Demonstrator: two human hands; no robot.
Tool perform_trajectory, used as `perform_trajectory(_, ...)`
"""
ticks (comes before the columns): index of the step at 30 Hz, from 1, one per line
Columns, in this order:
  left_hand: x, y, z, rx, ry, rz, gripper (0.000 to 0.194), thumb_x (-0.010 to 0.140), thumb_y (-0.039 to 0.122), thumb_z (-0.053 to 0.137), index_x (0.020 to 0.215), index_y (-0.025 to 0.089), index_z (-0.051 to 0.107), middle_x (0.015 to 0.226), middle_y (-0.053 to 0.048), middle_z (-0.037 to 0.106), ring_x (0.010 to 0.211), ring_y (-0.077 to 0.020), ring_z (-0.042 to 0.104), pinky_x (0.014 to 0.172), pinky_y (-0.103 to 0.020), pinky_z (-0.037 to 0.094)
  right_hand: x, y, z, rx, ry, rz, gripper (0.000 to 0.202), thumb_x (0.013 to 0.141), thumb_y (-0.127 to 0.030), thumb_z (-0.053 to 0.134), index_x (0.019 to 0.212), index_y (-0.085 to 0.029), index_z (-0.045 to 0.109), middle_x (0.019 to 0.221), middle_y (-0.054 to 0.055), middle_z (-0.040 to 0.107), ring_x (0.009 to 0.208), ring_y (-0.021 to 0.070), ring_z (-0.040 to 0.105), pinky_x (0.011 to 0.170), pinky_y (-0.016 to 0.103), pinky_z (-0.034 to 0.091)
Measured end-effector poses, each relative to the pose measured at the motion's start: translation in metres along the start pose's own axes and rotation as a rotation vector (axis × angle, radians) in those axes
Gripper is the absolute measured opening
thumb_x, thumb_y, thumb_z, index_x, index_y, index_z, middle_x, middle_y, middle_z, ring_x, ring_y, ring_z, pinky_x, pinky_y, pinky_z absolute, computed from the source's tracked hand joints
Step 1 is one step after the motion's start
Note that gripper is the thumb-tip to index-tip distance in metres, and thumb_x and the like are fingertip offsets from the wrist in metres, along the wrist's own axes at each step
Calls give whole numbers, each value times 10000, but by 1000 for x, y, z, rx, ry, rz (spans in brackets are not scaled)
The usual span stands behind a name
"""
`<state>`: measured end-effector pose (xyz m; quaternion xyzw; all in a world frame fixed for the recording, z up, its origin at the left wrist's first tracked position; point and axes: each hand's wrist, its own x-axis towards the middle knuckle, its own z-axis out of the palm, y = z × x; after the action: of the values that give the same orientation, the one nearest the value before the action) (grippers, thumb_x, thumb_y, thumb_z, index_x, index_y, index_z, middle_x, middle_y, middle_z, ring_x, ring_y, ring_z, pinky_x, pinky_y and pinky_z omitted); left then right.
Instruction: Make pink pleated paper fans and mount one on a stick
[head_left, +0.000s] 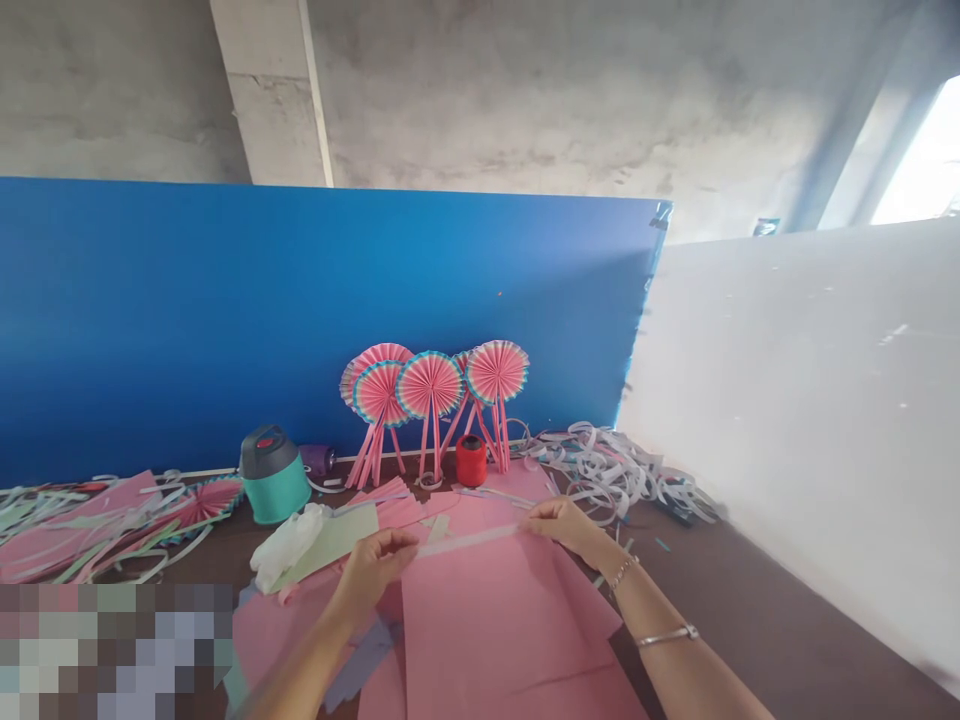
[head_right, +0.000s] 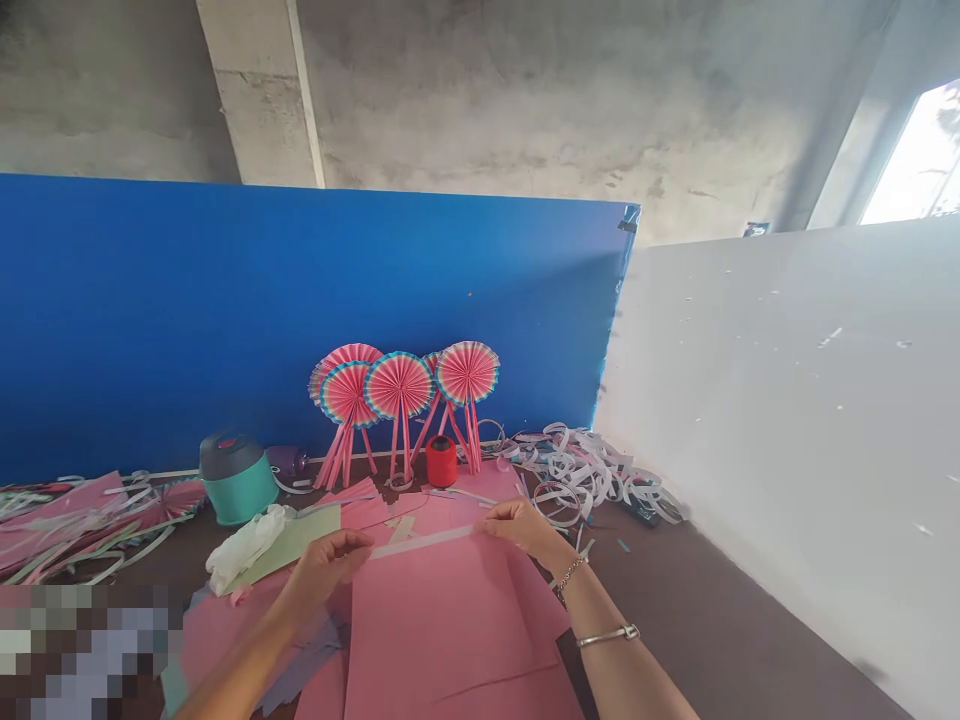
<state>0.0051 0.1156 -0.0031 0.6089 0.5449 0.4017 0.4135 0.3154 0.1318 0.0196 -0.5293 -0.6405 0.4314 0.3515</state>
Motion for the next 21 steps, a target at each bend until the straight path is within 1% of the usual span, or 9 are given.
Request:
perform_trajectory(2, 1, -1, -3, -68, 22, 24, 528, 624, 584, 631, 921, 152, 693, 768, -46, 681, 743, -200, 593, 673, -293, 447, 1, 2, 0, 18, 5, 11, 413, 576, -533, 704, 605, -122, 685, 500, -44, 417, 503, 72, 263, 482, 236, 179)
perform_trajectory(4, 1, -1, -4, -168, 49, 52, 562, 666, 613, 612, 980, 152, 682, 774, -52, 676, 776, -208, 591, 703, -303, 444, 1, 3, 0, 32, 25, 25, 436, 577, -560, 697, 601, -125, 681, 483, -52, 391, 487, 69, 249, 472, 236, 156)
perform_trajectory(7, -1, 0, -3, -274, -3, 74, 512, 746, 631, 548, 884, 156, 681, 747, -47, 656, 746, -198, 572, 685, -297, 428, 1, 2, 2, 53, 38, 17, 466, 596, -598, 680, 559, -134, 652, 469, -56, 376, 474, 65, 243, 464, 234, 151)
perform_trajectory(9, -2, -1, -1, -293, -25, 66, 483, 716, 633, 587, 751, 157, 655, 678, -21, 617, 664, -169, 536, 633, -271, 404, 1, 2, 2, 68, 28, 14, 478, 591, -610, 681, 544, -136, 642, 461, -57, 380, 470, 63, 243, 464, 232, 157)
perform_trajectory(11, -3, -2, 2, -296, 2, 55, 466, 645, 625, 657, 656, 161, 608, 601, 16, 552, 590, -137, 484, 582, -247, 365, 1, 3, 3, 62, 28, 25, 476, 573, -610, 695, 549, -136, 646, 445, -63, 374, 463, 60, 234, 463, 231, 151)
perform_trajectory(15, -3, -2, 6, -303, 12, 46, 457, 638, 615, 655, 620, 164, 585, 585, 22, 533, 590, -134, 480, 581, -243, 362, 3, 10, -1, 66, 32, 61, 470, 567, -604, 700, 597, -136, 667, 445, -59, 418, 445, 58, 240, 454, 224, 162)
perform_trajectory(18, -4, -2, 8, -305, 18, 40, 443, 662, 601, 634, 617, 163, 584, 583, 19, 549, 586, -132, 490, 579, -238, 364, 5, 16, -7, 120, 46, 80, 454, 594, -585, 683, 640, -134, 662, 496, -29, 502, 441, 70, 342, 452, 221, 231)
perform_trajectory(20, -5, -1, 9, -293, 49, 30, 425, 665, 579, 644, 594, 167, 564, 504, 46, 499, 512, -105, 444, 530, -220, 324, 6, 16, -10, 97, 130, 68, 432, 658, -570, 627, 660, -138, 648, 515, -4, 534, 455, 97, 419, 459, 231, 280)
perform_trajectory(21, -6, -1, 10, -285, 66, 23, 416, 671, 565, 647, 584, 169, 553, 454, 60, 464, 470, -92, 412, 507, -213, 300, 6, 14, -9, 54, 228, 46, 414, 695, -553, 590, 679, -142, 643, 530, 11, 552, 474, 116, 455, 468, 239, 306)
